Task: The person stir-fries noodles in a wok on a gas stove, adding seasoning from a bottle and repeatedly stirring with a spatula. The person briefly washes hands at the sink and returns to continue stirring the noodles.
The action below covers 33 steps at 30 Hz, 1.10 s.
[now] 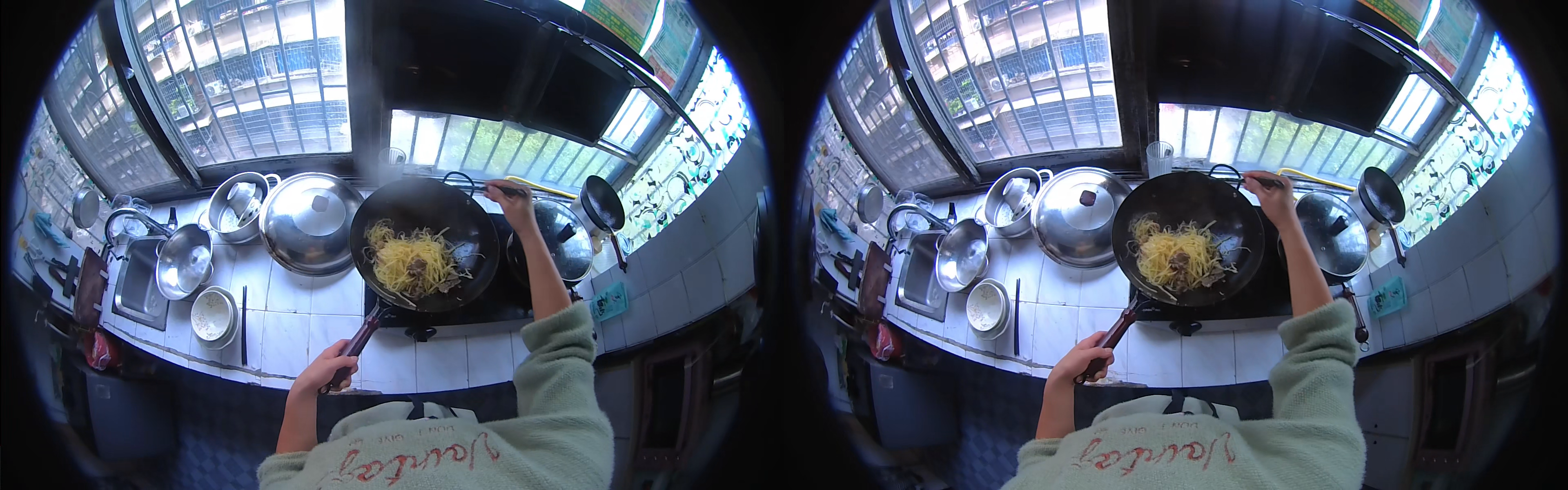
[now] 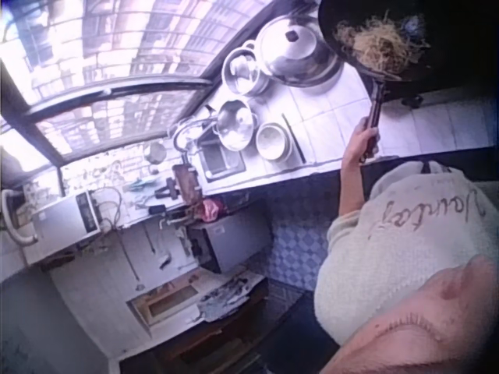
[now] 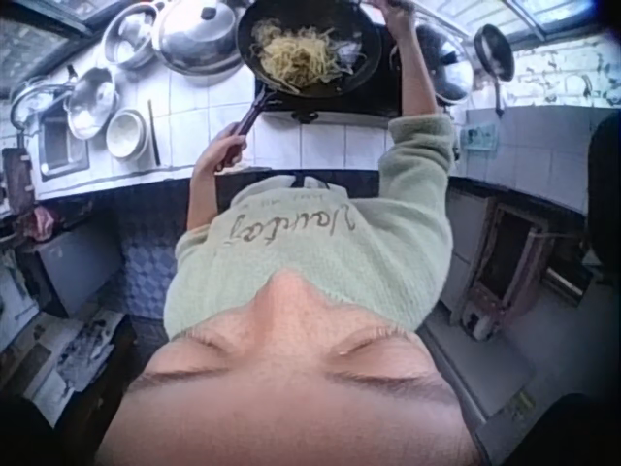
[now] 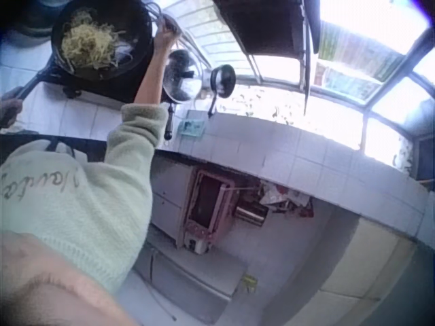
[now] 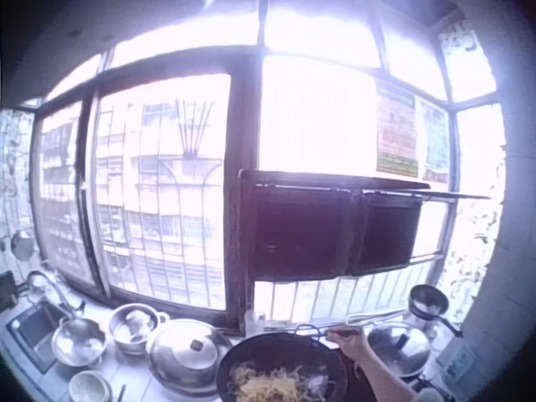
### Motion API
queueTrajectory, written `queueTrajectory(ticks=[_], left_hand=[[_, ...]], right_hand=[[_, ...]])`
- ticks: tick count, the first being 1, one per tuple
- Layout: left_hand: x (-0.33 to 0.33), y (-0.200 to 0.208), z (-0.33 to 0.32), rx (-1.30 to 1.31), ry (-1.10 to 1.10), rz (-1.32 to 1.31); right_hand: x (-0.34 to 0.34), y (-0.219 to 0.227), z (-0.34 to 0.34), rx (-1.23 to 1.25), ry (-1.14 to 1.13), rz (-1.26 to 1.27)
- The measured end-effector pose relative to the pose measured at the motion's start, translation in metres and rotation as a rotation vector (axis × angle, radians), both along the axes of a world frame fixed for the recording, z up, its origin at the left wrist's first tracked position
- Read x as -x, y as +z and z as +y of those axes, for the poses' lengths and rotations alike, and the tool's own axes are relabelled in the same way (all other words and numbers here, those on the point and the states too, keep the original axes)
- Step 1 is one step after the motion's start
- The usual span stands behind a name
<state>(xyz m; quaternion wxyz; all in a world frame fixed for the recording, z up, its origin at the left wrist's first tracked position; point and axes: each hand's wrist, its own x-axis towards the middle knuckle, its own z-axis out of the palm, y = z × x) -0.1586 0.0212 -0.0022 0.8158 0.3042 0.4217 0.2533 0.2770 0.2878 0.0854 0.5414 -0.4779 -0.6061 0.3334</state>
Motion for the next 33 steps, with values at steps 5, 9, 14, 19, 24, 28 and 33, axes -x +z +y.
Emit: queueTrajectory(ticks=[5,9,14,19,24,28,33], left_hand=[[0.001,-0.002,0.002,0.006,0.025,0.046],[0.0,0.0,0.0,-0.01,0.005,0.013],[-0.001,0.005,-0.001,0.004,0.023,0.055],[-0.003,0.005,-0.001,0.007,0.032,0.054],[-0.003,0.006,0.0,-0.006,0.007,0.036],[-0.004,0.007,-0.001,0.01,0.029,0.057],[-0.003,0.006,0.0,0.007,0.009,0.023]], right_hand=[[0.051,0.016,0.002,0.111,0.46,-0.048],[0.057,0.073,-0.031,0.031,0.844,-0.42],[0.031,0.131,-0.096,0.092,0.951,-0.584],[-0.008,0.166,-0.14,0.098,0.789,-0.738],[-0.03,0.174,-0.161,0.041,0.613,-0.744],[-0.037,0.179,-0.176,-0.043,0.576,-0.728],[-0.028,0.163,-0.189,-0.082,0.619,-0.665]])
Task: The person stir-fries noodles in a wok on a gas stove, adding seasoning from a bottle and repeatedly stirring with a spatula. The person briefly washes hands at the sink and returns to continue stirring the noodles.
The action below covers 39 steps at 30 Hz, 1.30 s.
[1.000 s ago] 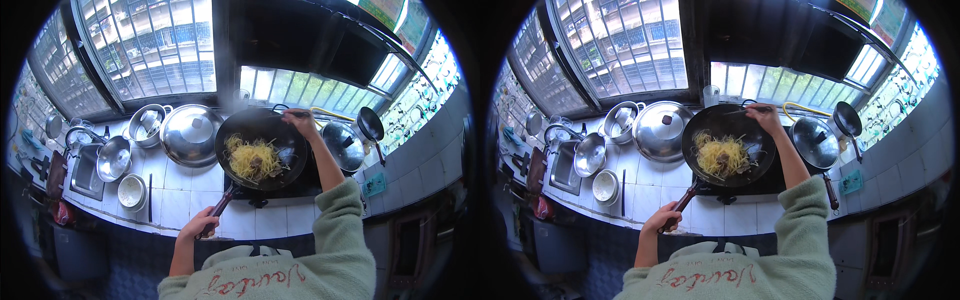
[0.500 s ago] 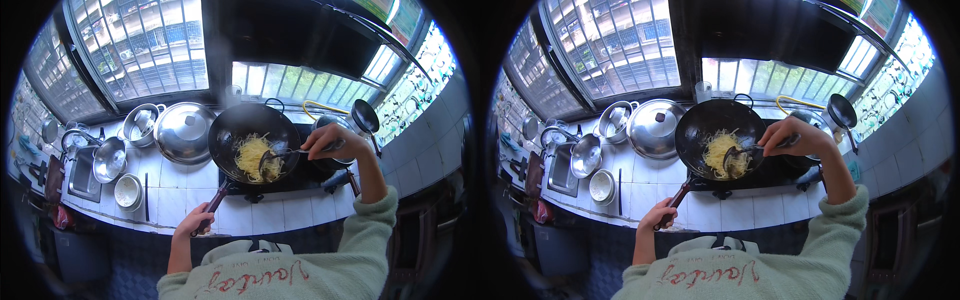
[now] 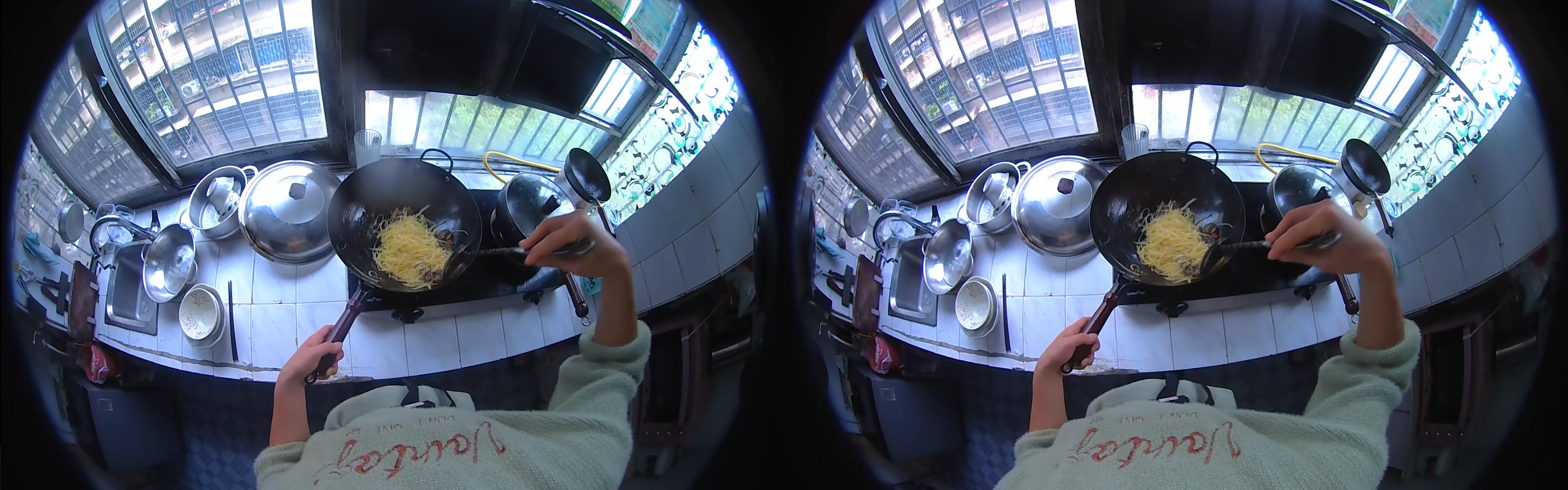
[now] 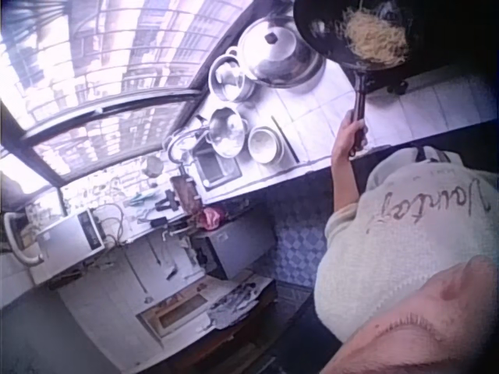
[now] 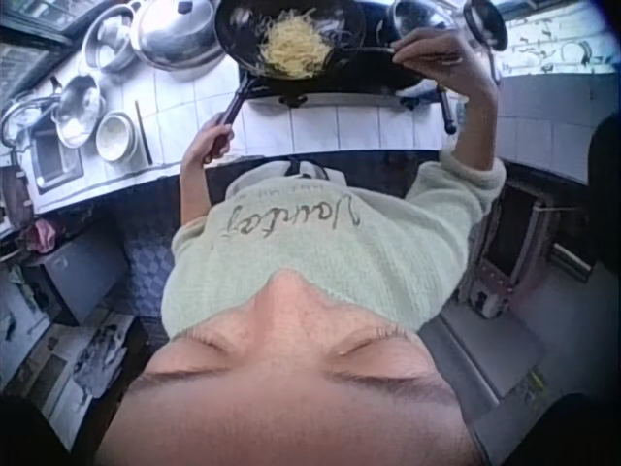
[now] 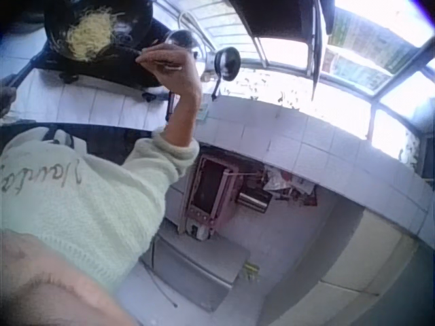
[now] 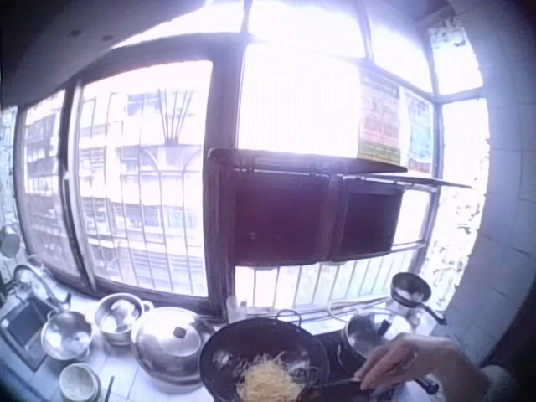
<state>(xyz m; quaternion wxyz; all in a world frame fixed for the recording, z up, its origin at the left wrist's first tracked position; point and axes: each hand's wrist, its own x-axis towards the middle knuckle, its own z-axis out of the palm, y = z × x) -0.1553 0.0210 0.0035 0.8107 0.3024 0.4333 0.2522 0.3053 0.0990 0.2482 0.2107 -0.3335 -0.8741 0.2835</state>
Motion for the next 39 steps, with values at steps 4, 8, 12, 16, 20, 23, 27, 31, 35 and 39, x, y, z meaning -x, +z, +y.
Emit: queueTrajectory(ticks=[4,8,12,16,20,23,27,31,35,39], left_hand=[[0.001,-0.003,0.0,0.011,0.016,0.016],[0.001,-0.005,0.001,0.002,0.004,0.005],[0.002,-0.005,0.002,0.006,-0.019,-0.035],[0.001,-0.006,0.001,0.0,0.005,0.017],[-0.001,-0.006,0.001,0.002,0.005,0.008],[-0.005,-0.006,-0.002,0.005,0.006,0.011],[-0.017,-0.009,-0.008,-0.008,-0.019,-0.065],[-0.022,-0.009,-0.011,-0.001,-0.002,0.006],[-0.021,-0.009,-0.012,-0.01,0.003,0.01],[-0.021,-0.009,-0.012,-0.034,-0.037,0.01]], right_hand=[[0.033,-0.071,-0.002,0.014,-0.109,0.02],[0.053,-0.15,-0.016,-0.245,-0.13,0.012],[0.051,-0.213,-0.046,-0.324,-0.308,0.047],[0.075,-0.305,-0.072,0.197,-0.855,0.212],[0.116,-0.384,-0.068,0.187,-0.707,-0.385],[0.15,-0.42,-0.06,-0.102,-0.658,-0.571],[0.167,-0.439,-0.045,-0.206,-0.524,-0.812],[0.16,-0.44,-0.047,-0.139,-0.524,-0.646],[0.163,-0.442,-0.058,0.15,-0.848,-0.46],[0.172,-0.453,-0.062,0.398,-1.057,-0.24]])
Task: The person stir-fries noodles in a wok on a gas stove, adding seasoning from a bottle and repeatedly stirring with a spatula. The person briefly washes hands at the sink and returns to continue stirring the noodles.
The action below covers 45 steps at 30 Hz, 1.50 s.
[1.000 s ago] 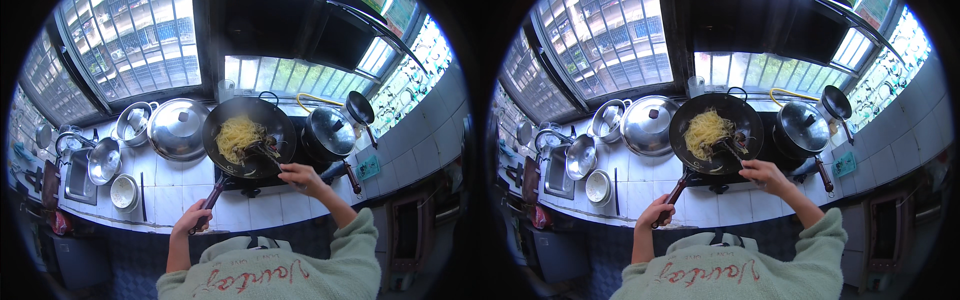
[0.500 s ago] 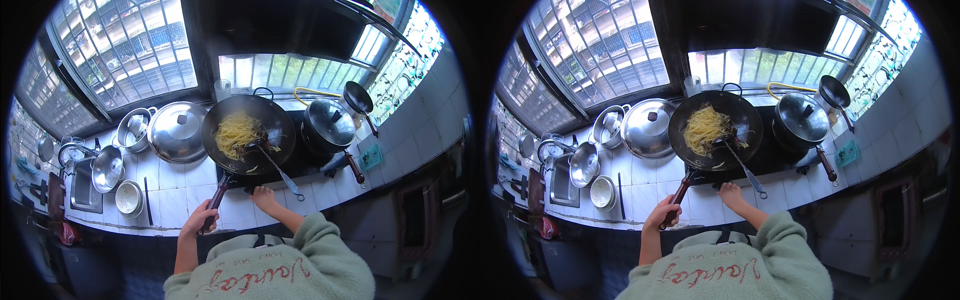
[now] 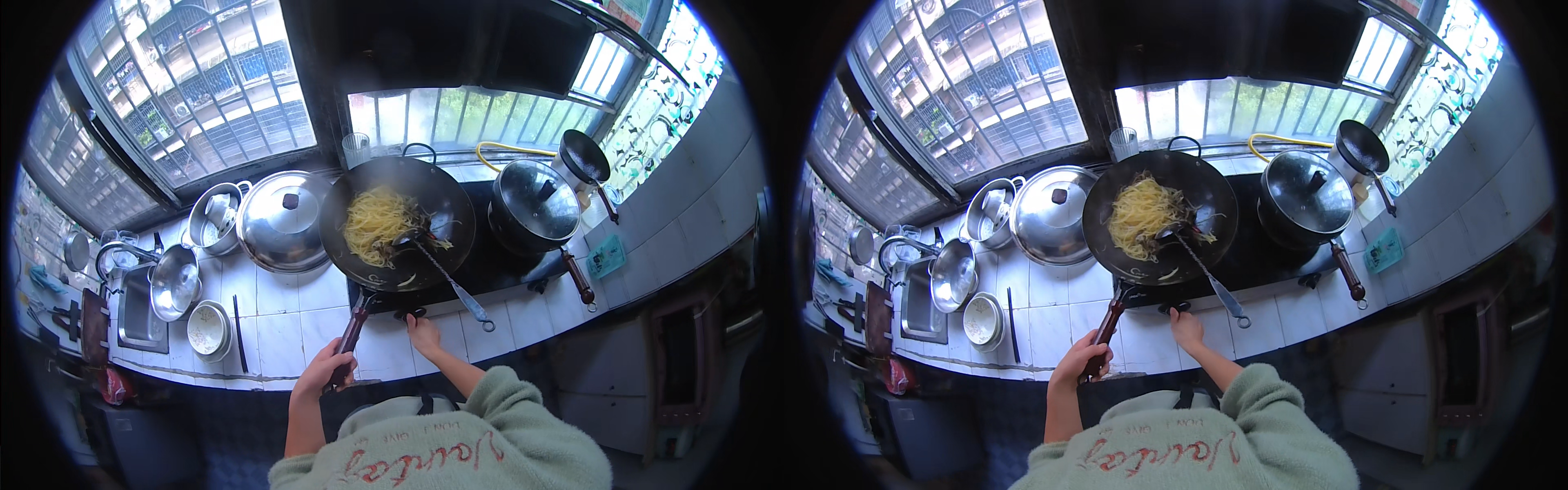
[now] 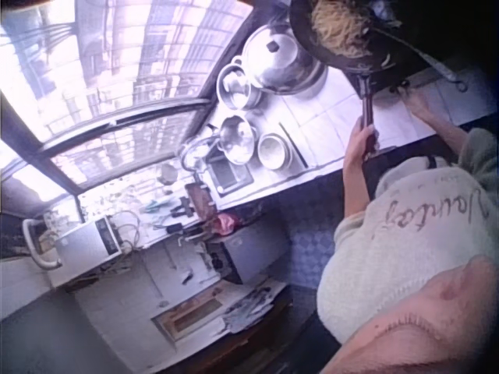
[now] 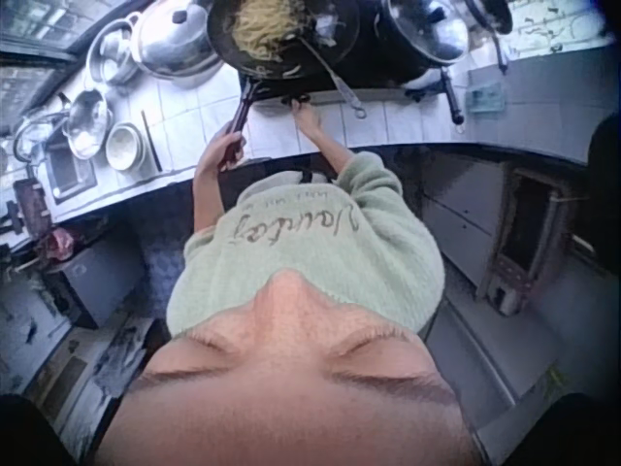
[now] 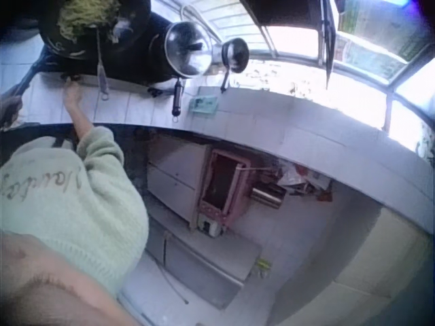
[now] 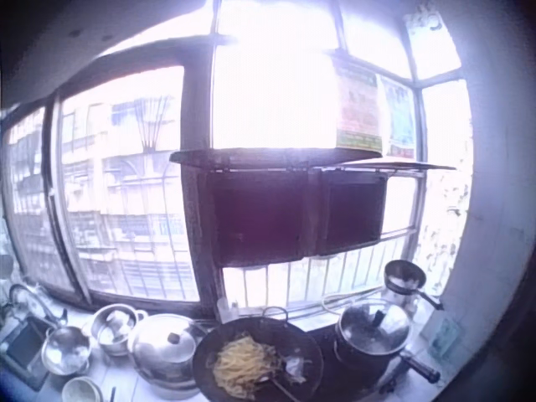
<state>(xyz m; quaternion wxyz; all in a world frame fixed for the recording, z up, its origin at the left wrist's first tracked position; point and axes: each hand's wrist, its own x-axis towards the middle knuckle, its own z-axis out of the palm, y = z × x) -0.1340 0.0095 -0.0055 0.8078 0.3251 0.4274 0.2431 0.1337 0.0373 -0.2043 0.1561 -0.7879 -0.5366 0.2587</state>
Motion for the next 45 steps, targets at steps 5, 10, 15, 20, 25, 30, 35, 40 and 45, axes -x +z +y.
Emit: queueTrajectory(ticks=[5,10,15,20,25,30,35,40,45], left_hand=[[0.003,-0.013,-0.001,0.081,0.117,0.029],[0.012,-0.047,-0.016,0.18,0.43,0.013],[0.03,-0.062,-0.058,0.273,0.599,0.051],[0.056,-0.065,-0.082,0.234,0.528,-0.037],[0.12,-0.072,-0.102,0.148,0.537,-0.141],[0.23,-0.082,-0.145,0.15,0.644,-0.078],[0.352,-0.08,-0.204,0.068,0.773,-0.104],[0.454,-0.065,-0.262,0.028,0.922,-0.046],[0.529,-0.075,-0.291,0.051,1.131,-0.121]], right_hand=[[-0.015,-0.003,-0.006,0.193,0.013,0.25],[-0.014,0.013,-0.043,0.466,0.249,0.474],[0.028,0.017,-0.07,0.535,0.548,0.611],[0.073,0.022,-0.074,0.522,0.728,0.547],[0.144,0.027,-0.077,0.516,0.776,0.349],[0.277,0.03,-0.096,0.476,0.905,0.278],[0.438,0.053,-0.142,0.4,1.112,0.229],[0.558,0.082,-0.16,0.342,1.325,0.128],[0.636,0.09,-0.131,0.27,1.363,0.079]])
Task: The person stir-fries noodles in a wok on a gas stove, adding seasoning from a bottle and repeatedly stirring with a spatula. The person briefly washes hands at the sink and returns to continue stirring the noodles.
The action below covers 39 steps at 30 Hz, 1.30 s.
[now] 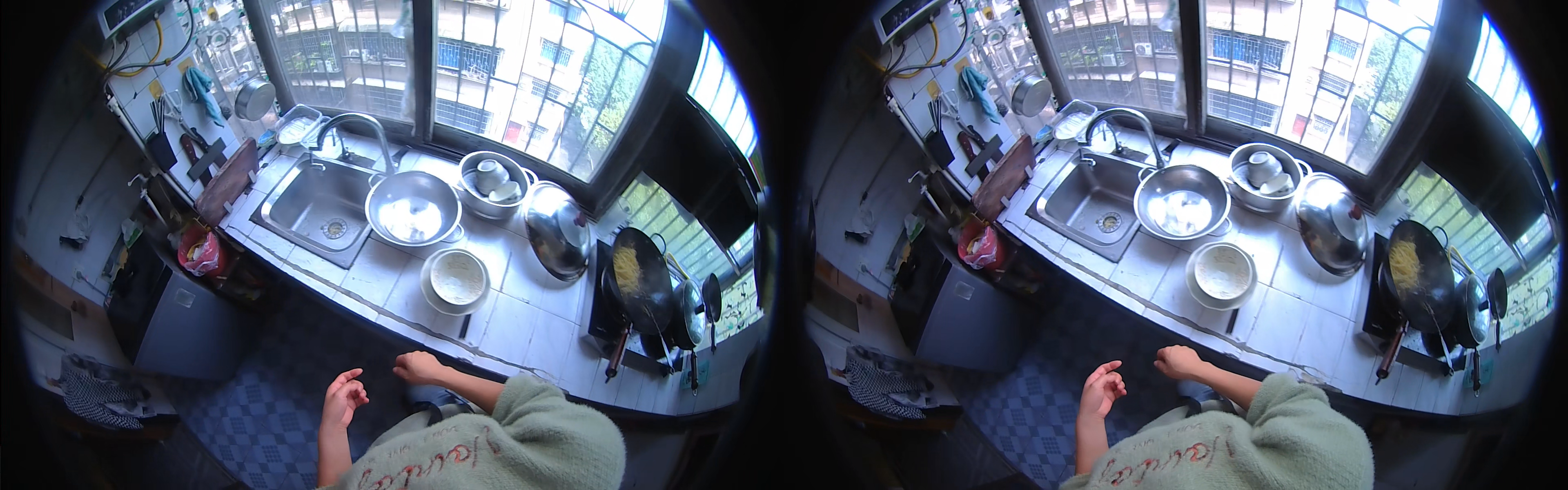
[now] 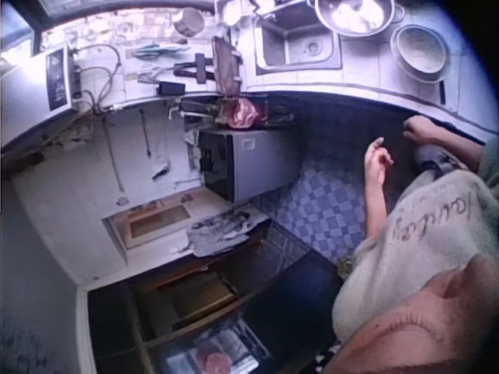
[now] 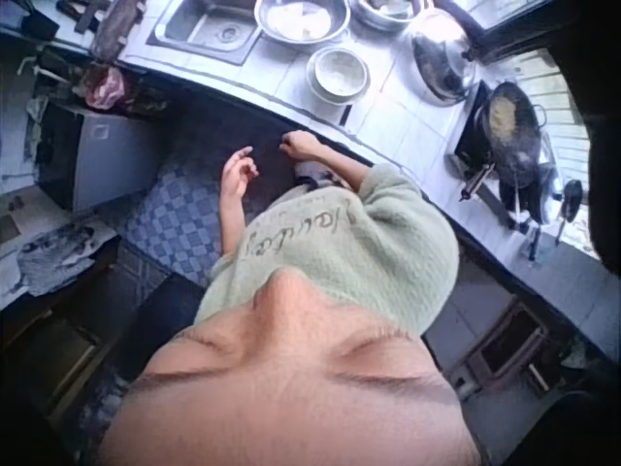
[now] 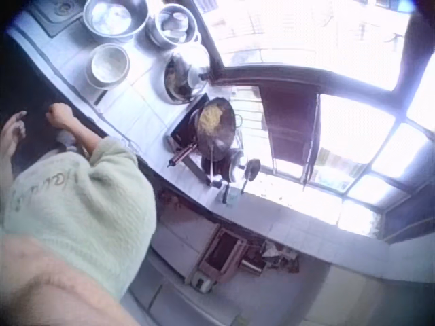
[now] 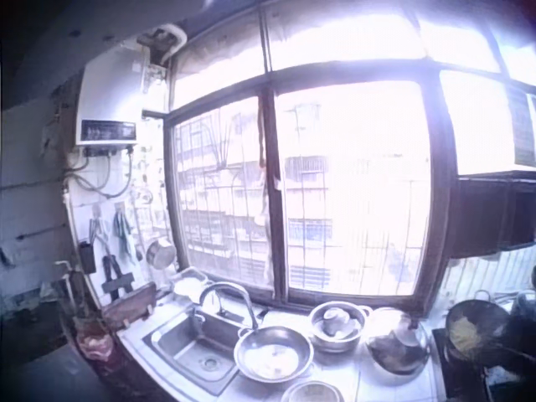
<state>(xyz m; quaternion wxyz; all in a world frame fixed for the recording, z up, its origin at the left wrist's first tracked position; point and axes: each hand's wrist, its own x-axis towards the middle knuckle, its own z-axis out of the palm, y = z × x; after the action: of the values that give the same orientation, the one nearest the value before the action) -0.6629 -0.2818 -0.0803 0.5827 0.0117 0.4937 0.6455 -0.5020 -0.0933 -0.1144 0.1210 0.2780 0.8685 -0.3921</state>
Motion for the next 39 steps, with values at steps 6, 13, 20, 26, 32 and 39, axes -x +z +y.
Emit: queueTrajectory(ticks=[6,13,20,26,32,39], left_hand=[[0.094,-0.014,0.015,0.01,-0.039,-0.013],[0.23,-0.004,0.114,0.114,-0.358,0.133],[0.369,0.006,0.211,0.22,-0.439,0.222],[0.422,0.0,0.241,0.192,-0.55,0.181],[0.449,0.002,0.297,0.142,-0.772,0.105],[0.452,-0.028,0.366,0.189,-1.159,0.043]], right_hand=[[0.104,-0.015,0.076,0.103,-0.182,0.025],[0.432,0.06,0.14,0.019,0.358,0.51],[0.708,0.17,0.14,-0.367,0.632,0.676],[0.759,0.133,0.153,-0.377,0.554,0.624],[0.7,0.08,0.243,-0.492,-0.059,0.626],[0.413,-0.017,0.24,-0.208,-1.175,0.455]])
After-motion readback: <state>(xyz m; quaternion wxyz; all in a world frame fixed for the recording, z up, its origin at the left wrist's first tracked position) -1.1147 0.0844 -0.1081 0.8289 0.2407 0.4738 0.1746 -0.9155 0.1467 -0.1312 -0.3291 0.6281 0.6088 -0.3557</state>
